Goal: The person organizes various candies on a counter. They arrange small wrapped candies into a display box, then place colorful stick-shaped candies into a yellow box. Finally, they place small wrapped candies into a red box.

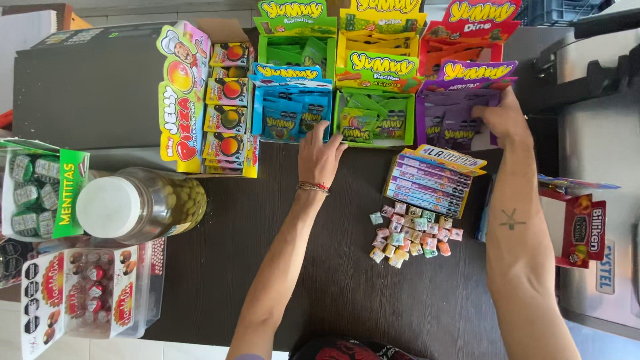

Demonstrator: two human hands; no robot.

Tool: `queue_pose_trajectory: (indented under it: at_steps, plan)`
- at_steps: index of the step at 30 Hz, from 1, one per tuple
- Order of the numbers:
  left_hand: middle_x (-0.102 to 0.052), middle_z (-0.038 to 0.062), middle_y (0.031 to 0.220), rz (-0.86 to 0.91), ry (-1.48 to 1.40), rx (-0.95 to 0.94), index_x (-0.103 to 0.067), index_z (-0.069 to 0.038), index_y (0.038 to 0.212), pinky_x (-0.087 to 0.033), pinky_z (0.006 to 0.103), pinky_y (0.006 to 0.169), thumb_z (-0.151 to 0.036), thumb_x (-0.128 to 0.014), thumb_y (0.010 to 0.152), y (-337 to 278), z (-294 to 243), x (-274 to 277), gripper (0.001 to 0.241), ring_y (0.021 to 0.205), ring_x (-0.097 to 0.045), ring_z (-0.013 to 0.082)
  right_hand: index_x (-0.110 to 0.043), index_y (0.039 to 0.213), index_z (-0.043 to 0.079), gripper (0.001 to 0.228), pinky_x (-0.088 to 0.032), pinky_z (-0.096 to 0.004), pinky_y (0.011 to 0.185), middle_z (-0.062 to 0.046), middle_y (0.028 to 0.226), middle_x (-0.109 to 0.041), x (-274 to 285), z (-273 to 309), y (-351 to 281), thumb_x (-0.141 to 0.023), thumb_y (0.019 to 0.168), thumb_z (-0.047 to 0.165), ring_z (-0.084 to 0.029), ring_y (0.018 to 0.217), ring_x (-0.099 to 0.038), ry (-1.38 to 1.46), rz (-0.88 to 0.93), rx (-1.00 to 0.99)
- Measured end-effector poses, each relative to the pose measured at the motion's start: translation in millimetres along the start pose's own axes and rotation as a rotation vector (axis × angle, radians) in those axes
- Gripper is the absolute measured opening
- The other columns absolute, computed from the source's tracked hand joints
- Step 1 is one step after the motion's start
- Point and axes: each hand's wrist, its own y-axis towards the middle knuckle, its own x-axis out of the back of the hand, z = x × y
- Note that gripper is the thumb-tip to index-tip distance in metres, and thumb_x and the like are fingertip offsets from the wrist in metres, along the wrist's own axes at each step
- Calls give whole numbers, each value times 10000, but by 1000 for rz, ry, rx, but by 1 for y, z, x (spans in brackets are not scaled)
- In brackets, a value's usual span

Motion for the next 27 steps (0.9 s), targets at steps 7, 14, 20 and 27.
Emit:
queue_pose_trajectory:
  at_steps: [7, 14, 20, 27]
  plan:
    - [-704, 184, 1646, 13, 35, 2, -889, -158, 1315, -690, 656, 1059, -331, -1008, 1158, -3, 2, 0, 263, 1382, -776, 448, -622, 1640, 224, 583, -715, -561, 1164, -115, 1635, -806, -7, 20, -7, -683, 1105, 1, -351, 1498, -797, 129, 38, -38]
    - [-804, 139, 1567, -67, 85, -35, -835, -238, 1636, -626, 641, 1262, -49, -913, 1187, -10, 22, 20, 494, 1450, -776, 395, -676, 1598, 256, 708, -572, -425, 670, -52, 1280, -791, -10, -47, 50, -588, 981, -80, -230, 966, -743, 171, 34, 25]
    - [-791, 152, 1559, -75, 81, -27, -813, -189, 1607, -654, 596, 1249, -117, -948, 1186, -10, 31, 39, 448, 1486, -748, 398, -657, 1623, 246, 711, -631, -459, 918, -57, 1436, -794, -15, -22, 27, -549, 1007, -93, -234, 1215, -757, 163, 68, 13]
    - [-838, 142, 1236, -553, -180, 286, -837, -30, 1282, -664, 520, 1067, -266, -912, 1225, -79, 9, 139, 255, 1147, -797, 376, -708, 1560, 312, 709, -646, -357, 824, 23, 1314, -831, -20, -75, 72, -647, 966, -71, -142, 1040, -785, 252, 60, 92]
